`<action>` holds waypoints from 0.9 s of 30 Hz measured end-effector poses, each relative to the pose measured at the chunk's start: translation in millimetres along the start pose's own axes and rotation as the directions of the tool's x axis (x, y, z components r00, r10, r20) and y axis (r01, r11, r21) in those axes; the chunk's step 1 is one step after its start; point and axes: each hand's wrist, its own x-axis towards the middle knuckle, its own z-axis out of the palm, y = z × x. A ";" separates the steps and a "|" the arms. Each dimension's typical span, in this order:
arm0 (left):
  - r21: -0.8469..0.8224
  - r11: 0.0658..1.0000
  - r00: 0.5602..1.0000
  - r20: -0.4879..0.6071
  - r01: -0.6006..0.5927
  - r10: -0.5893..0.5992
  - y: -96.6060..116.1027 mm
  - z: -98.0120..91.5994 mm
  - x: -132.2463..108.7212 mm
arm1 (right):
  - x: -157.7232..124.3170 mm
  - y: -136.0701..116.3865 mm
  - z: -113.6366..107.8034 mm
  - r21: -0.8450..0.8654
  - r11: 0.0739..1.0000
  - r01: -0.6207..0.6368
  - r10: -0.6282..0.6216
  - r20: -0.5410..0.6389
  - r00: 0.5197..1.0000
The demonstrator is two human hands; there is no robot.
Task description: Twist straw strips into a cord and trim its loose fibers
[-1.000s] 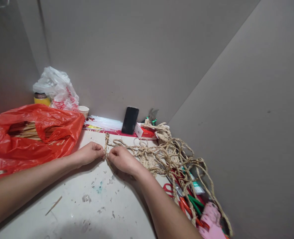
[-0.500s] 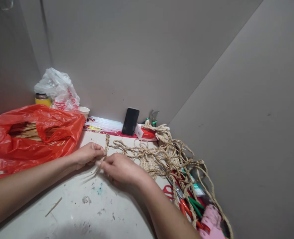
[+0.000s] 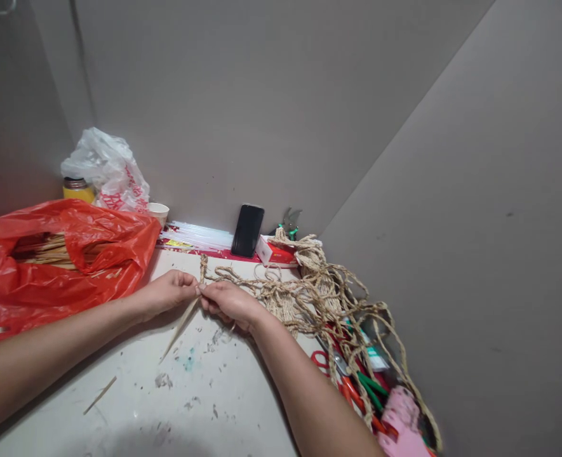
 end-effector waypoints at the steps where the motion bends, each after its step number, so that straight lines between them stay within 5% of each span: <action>1: 0.036 0.999 1.000 -0.017 -0.018 0.018 -0.4 -0.1 0.6 | 0.1 0.0 -1.8 0.024 1.000 -0.007 0.007 0.011 1.000; 11: 0.478 0.878 0.988 -0.113 -0.034 0.100 5.9 -2.1 -9.8 | -0.7 2.8 13.8 0.236 0.972 -0.003 0.025 -0.088 0.996; 14: 0.688 0.725 0.976 -0.168 0.013 0.142 13.0 5.8 -19.5 | -1.1 3.0 20.4 0.292 0.956 0.006 0.029 -0.116 0.993; 18: 0.905 0.424 0.982 -0.109 0.033 0.157 20.6 22.5 -30.7 | -2.0 3.2 24.2 0.356 0.935 -0.005 0.049 -0.114 0.992; 21: 0.941 0.339 0.989 -0.032 -0.020 0.147 23.5 35.1 -39.9 | -3.1 2.3 22.8 0.375 0.927 -0.022 0.061 -0.092 0.994; 24: 0.923 0.354 0.986 0.111 -0.149 0.126 26.3 41.0 -48.5 | -5.0 -0.5 17.4 0.390 0.920 -0.034 0.057 -0.048 0.997; 27: 0.812 0.544 0.975 0.137 -0.210 0.173 28.4 32.4 -46.3 | -6.8 -3.6 9.9 0.406 0.913 -0.034 0.040 -0.007 0.999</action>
